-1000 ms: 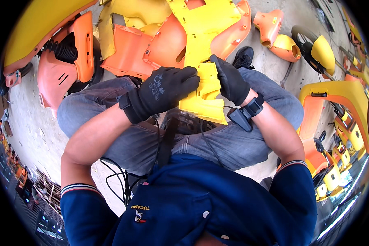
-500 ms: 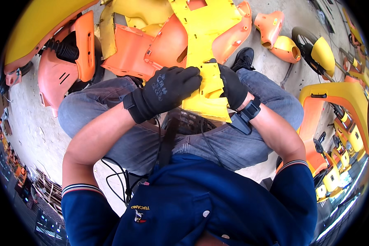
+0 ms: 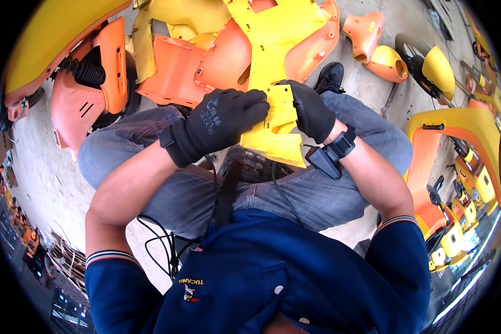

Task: The person sits on the floor and uses a small tool to scrape and remove material from the edges of a yellow plastic motorcycle fairing. They repeatedly scrape specific areas and inspect the surface, surrounded by other orange and yellow plastic parts.

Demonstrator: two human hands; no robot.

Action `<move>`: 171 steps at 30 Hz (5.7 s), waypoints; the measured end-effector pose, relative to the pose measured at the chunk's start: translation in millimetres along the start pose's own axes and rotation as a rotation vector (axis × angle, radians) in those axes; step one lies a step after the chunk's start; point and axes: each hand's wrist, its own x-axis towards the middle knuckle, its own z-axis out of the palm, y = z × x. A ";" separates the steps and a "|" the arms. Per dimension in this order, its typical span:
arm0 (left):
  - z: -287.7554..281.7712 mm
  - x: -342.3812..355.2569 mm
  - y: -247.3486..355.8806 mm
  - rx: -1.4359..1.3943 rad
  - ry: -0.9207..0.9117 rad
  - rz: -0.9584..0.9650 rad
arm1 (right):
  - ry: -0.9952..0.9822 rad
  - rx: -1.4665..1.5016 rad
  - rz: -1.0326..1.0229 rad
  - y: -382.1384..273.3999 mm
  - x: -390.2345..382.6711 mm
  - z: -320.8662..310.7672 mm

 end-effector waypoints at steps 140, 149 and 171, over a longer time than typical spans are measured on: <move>-98.1 53.8 6.6 -0.558 0.423 -0.507 | 0.199 -0.131 0.078 -66.5 36.9 5.8; -98.0 36.5 3.2 -0.578 0.375 -0.470 | 0.167 -0.005 0.055 -65.2 51.7 20.4; -107.7 37.5 1.4 -0.589 0.291 -0.406 | 0.143 0.216 0.095 -64.1 56.5 5.0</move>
